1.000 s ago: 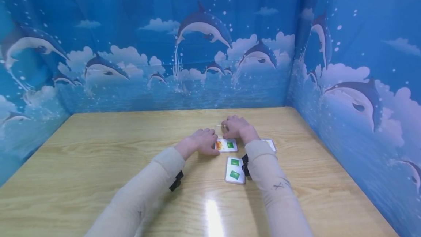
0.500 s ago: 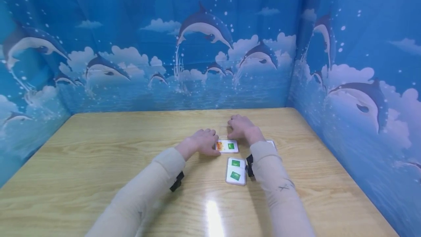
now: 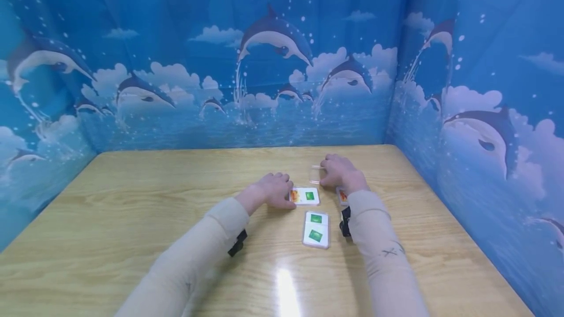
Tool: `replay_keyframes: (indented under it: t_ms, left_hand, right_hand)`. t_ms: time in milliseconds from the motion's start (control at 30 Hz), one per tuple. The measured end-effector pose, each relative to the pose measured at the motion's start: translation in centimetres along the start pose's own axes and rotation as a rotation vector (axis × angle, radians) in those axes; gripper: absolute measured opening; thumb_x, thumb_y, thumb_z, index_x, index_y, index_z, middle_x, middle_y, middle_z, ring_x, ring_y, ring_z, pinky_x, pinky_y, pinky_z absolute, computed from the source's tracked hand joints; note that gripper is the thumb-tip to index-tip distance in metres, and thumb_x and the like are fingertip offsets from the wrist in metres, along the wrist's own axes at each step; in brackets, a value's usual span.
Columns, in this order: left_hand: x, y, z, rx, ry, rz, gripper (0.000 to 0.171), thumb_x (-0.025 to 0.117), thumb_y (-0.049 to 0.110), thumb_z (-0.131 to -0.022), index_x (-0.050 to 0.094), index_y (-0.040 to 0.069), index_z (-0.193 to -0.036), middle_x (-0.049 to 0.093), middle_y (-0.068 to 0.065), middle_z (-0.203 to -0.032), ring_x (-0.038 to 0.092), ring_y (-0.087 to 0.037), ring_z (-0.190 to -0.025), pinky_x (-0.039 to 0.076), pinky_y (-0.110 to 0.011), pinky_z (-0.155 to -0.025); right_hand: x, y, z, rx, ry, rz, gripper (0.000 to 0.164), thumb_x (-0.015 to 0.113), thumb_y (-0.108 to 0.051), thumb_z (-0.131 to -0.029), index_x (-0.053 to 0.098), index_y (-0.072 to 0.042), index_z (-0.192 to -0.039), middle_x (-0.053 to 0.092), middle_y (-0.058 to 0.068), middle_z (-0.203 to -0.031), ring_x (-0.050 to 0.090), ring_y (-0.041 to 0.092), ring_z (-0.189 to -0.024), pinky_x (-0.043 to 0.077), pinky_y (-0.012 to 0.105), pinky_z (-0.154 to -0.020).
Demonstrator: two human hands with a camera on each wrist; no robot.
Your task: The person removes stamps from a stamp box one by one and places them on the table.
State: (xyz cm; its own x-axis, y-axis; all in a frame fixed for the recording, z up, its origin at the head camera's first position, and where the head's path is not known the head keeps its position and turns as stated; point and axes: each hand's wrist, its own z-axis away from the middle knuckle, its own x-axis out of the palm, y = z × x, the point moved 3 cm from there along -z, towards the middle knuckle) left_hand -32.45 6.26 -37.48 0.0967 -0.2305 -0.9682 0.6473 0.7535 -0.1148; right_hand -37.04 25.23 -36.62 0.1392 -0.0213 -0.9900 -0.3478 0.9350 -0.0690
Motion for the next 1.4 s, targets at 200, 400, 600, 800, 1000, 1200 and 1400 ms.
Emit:
replay_keyframes:
  t_ms: [200,400,600,800,1000,1200,1400]
  left_hand:
    - [0.0,0.0,0.0,0.004,0.003,-0.001,0.067,0.049,0.059,-0.086,0.047,0.013,-0.135,0.046,-0.007,-0.132,0.043,-0.022,-0.120,0.032,-0.039,-0.101]
    - [0.1,-0.1,-0.1,0.002,-0.001,0.013,0.067,0.050,0.059,-0.086,0.046,0.013,-0.135,0.045,-0.007,-0.134,0.041,-0.023,-0.122,0.031,-0.040,-0.102]
    - [0.0,0.0,-0.1,0.007,0.007,0.015,0.067,0.050,0.058,-0.086,0.047,0.012,-0.135,0.045,-0.008,-0.133,0.042,-0.023,-0.121,0.031,-0.040,-0.102]
    - [0.0,-0.1,0.1,0.006,0.009,0.014,0.069,0.050,0.060,-0.086,0.047,0.011,-0.134,0.047,-0.007,-0.131,0.043,-0.022,-0.119,0.032,-0.039,-0.101]
    - [-0.1,-0.1,0.1,0.007,0.011,0.012,0.069,0.050,0.060,-0.086,0.047,0.011,-0.135,0.046,-0.007,-0.132,0.043,-0.022,-0.120,0.032,-0.040,-0.102]
    - [0.0,-0.3,-0.1,0.006,0.008,-0.008,0.069,0.049,0.061,-0.086,0.047,0.011,-0.134,0.046,-0.007,-0.133,0.042,-0.022,-0.120,0.032,-0.039,-0.101]
    - [0.1,-0.2,0.0,0.014,0.009,0.000,0.069,0.049,0.060,-0.086,0.047,0.011,-0.134,0.045,-0.007,-0.134,0.042,-0.022,-0.122,0.031,-0.039,-0.102]
  right_hand:
    - [0.0,0.2,0.0,0.041,-0.026,-0.044,0.061,0.067,-0.033,-0.081,0.049,-0.002,-0.131,0.045,0.020,-0.128,0.043,0.037,-0.117,0.033,0.053,-0.098]
    - [0.1,0.2,0.1,0.067,-0.053,-0.058,0.062,0.065,-0.031,-0.083,0.046,-0.002,-0.134,0.040,0.023,-0.134,0.039,0.040,-0.121,0.031,0.055,-0.098]
    - [0.1,0.5,0.8,0.073,-0.034,-0.114,0.064,0.064,-0.035,-0.085,0.043,-0.001,-0.135,0.033,0.024,-0.141,0.029,0.041,-0.128,0.024,0.056,-0.102]
    - [-0.3,0.9,1.5,0.062,0.019,-0.324,0.059,0.060,-0.034,-0.089,0.044,0.002,-0.133,0.044,0.024,-0.132,0.040,0.040,-0.121,0.033,0.054,-0.097]
    - [-1.2,0.7,1.9,0.087,0.099,-0.457,0.050,0.059,-0.031,-0.091,0.051,0.002,-0.126,0.056,0.019,-0.116,0.052,0.032,-0.106,0.042,0.046,-0.088]
    - [-1.4,0.1,2.5,0.087,0.140,-0.535,0.044,0.060,-0.031,-0.090,0.057,0.001,-0.119,0.059,0.017,-0.112,0.054,0.031,-0.103,0.043,0.045,-0.088]
    - [-0.9,-0.3,3.0,0.086,0.137,-0.603,0.048,0.059,-0.036,-0.090,0.055,0.001,-0.121,0.058,0.017,-0.115,0.053,0.031,-0.107,0.042,0.046,-0.090]
